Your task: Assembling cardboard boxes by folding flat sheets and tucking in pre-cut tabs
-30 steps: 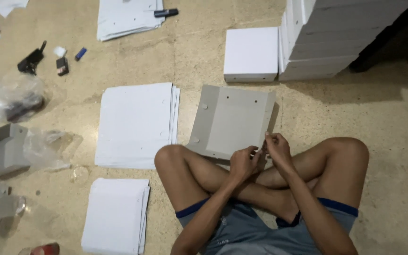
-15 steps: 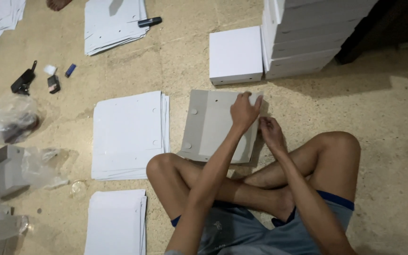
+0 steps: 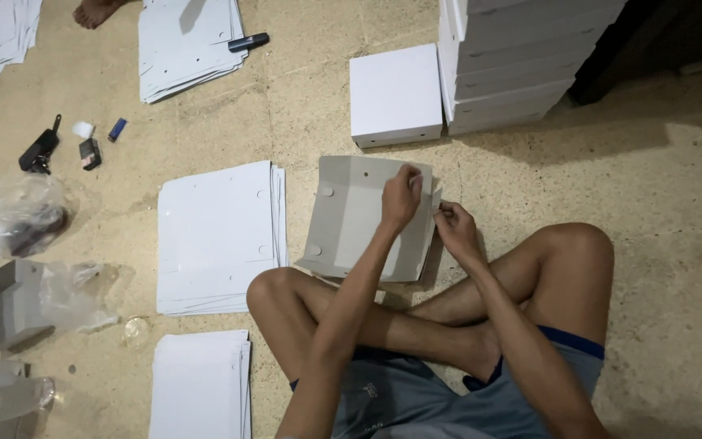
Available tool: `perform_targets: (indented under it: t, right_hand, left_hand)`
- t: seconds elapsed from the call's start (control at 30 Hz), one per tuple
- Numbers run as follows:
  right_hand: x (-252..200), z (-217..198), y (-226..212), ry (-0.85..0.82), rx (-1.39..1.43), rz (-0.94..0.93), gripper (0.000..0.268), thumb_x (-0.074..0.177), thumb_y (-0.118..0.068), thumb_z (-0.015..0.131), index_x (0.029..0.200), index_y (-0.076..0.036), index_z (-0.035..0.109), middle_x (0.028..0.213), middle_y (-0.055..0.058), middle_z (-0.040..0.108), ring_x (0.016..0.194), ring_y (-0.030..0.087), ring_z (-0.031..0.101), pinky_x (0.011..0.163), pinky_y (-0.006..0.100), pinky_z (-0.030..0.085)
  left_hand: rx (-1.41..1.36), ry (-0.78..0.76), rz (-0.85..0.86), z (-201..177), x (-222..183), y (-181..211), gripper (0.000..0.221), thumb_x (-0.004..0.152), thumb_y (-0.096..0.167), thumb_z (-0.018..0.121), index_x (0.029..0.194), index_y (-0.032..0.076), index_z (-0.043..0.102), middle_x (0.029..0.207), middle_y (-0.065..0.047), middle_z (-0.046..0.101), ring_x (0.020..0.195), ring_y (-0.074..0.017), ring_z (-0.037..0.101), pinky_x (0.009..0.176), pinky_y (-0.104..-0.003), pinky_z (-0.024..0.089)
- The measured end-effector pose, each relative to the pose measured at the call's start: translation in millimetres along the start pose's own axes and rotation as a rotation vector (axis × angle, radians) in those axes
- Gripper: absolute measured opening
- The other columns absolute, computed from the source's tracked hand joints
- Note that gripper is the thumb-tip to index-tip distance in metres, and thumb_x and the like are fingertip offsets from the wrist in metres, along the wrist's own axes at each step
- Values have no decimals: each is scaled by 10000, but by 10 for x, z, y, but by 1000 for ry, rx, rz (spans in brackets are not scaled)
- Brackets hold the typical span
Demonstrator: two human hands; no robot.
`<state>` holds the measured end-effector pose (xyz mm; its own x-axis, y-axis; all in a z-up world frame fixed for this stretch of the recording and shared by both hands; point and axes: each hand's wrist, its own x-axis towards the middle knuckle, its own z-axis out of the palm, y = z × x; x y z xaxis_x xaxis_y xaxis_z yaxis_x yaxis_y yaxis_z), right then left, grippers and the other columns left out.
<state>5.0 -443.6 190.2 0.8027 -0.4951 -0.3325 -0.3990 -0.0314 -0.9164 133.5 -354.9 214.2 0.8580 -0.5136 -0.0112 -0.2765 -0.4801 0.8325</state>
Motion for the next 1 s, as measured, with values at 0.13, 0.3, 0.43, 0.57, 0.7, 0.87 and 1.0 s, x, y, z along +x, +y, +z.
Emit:
perform_targets:
  t: [0.13, 0.3, 0.43, 0.57, 0.7, 0.87, 1.0]
  right_hand:
    - [242, 87, 193, 68, -23, -42, 347, 1021, -191, 508, 1244, 60, 597, 1140, 277, 651, 1080, 423, 647, 838, 489, 508]
    - [398, 82, 424, 93, 59, -52, 262, 1036, -195, 538, 1109, 27, 656, 901, 139, 622, 806, 184, 566, 642, 368, 447]
    - [261, 46, 196, 60, 83, -37, 232, 1032, -218, 547, 1031, -11, 650, 817, 89, 557, 743, 144, 496, 612, 351, 405]
    - [172, 41, 101, 42, 122, -20, 236, 1019, -240, 566, 989, -22, 651, 805, 78, 540, 747, 150, 480, 620, 351, 385]
    - [-18, -6, -172, 41, 127, -14, 228, 994, -246, 599, 899, -45, 649, 769, 81, 547, 730, 162, 498, 606, 351, 399]
    - [63, 0, -50, -24, 72, -16, 202, 1004, -253, 599, 946, -67, 653, 798, 73, 577, 739, 148, 529, 626, 342, 413]
    - [1, 4, -134, -32, 48, -45, 268, 1033, -262, 591, 1024, -6, 667, 897, 169, 639, 833, 212, 584, 671, 387, 445]
  left_hand:
    - [-119, 39, -58, 30, -327, -76, 168, 989, 41, 579, 1132, -33, 625, 1015, -252, 721, 997, -391, 713, 843, -480, 549]
    - [-326, 41, -75, 140, -522, -216, 271, 1003, 71, 567, 1266, 16, 606, 1100, -251, 713, 1045, -409, 687, 893, -532, 560]
    - [-334, 28, -43, 190, -592, -274, 262, 1004, 31, 551, 1234, 40, 675, 1115, -224, 720, 1063, -400, 682, 922, -511, 561]
    - [-362, 43, -50, 137, -689, -199, 285, 997, 0, 544, 1246, 19, 683, 1148, -243, 705, 1100, -419, 661, 952, -515, 549]
    - [-342, 53, -3, 161, -689, -261, 280, 998, 21, 576, 1258, 10, 680, 1148, -254, 697, 1071, -431, 664, 927, -518, 559]
    - [-306, 60, 13, 185, -711, -218, 302, 1003, 25, 562, 1286, 37, 669, 1156, -232, 699, 1072, -420, 663, 925, -522, 564]
    - [-275, 38, 30, 119, -848, -36, 347, 1009, 49, 529, 1346, 51, 612, 1169, -229, 689, 1071, -441, 651, 930, -566, 550]
